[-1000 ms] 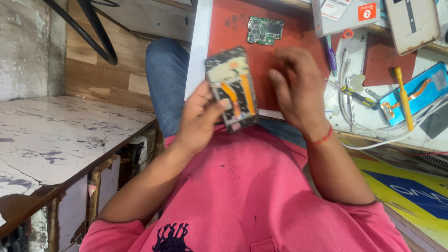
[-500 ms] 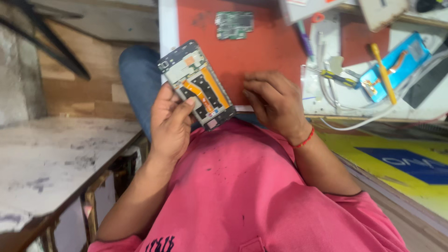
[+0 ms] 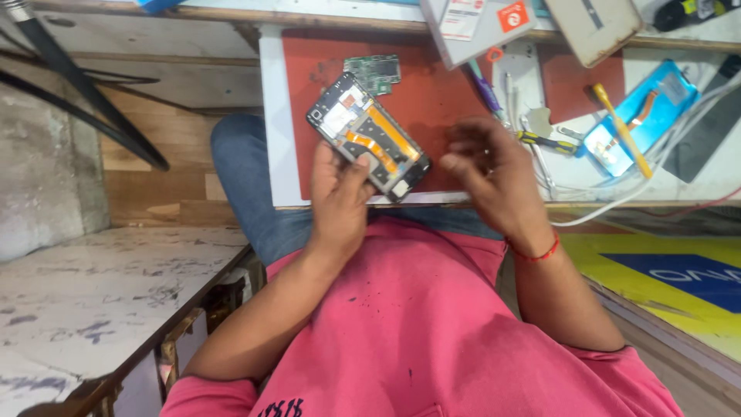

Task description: The person removes the back cover of a smartphone, disconnects the old battery, and installs a new battery. They then reconnect the battery connector and reattach the back cover.

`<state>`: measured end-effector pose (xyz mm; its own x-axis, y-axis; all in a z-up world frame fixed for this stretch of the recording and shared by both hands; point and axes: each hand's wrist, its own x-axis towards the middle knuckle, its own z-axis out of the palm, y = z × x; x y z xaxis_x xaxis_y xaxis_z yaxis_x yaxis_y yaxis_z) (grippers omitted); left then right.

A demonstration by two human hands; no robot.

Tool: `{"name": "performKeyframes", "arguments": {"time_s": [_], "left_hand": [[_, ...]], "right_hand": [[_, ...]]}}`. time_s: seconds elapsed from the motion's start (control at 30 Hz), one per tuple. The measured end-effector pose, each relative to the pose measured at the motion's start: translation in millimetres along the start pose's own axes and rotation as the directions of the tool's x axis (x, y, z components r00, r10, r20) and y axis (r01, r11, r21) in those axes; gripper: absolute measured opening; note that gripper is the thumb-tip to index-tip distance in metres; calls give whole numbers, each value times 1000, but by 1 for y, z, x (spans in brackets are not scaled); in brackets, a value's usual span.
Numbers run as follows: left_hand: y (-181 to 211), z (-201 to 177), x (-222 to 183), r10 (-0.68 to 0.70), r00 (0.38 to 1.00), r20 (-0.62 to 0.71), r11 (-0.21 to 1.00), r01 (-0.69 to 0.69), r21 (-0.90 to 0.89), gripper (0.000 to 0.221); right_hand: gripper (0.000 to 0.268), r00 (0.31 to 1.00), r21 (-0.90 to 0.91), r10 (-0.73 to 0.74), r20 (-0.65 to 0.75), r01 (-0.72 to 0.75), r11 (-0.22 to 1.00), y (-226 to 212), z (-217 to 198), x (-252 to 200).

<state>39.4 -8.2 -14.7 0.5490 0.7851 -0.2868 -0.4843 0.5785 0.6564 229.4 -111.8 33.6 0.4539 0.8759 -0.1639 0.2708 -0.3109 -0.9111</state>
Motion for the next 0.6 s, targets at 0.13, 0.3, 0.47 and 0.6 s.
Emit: {"name": "performKeyframes", "arguments": {"time_s": [0.13,0.3,0.47,0.6], "left_hand": [[-11,2,-4,31,999,-44,1000,-31,5,42],[-6,0,-2,4,1000,-30,999,-6,-48,39],[-4,4,-8,-25,998,-59,996,20,-88,39],[6,5,-23,-141,987,-77,985,132,-115,41]], "right_hand": [[46,995,35,83,58,-85,996,-5,22,12],[48,951,47,197,238,-213,976,-13,11,28],[42,924,151,151,351,-216,965,-9,13,30],[38,939,191,185,289,-246,950,-2,9,42]]}}
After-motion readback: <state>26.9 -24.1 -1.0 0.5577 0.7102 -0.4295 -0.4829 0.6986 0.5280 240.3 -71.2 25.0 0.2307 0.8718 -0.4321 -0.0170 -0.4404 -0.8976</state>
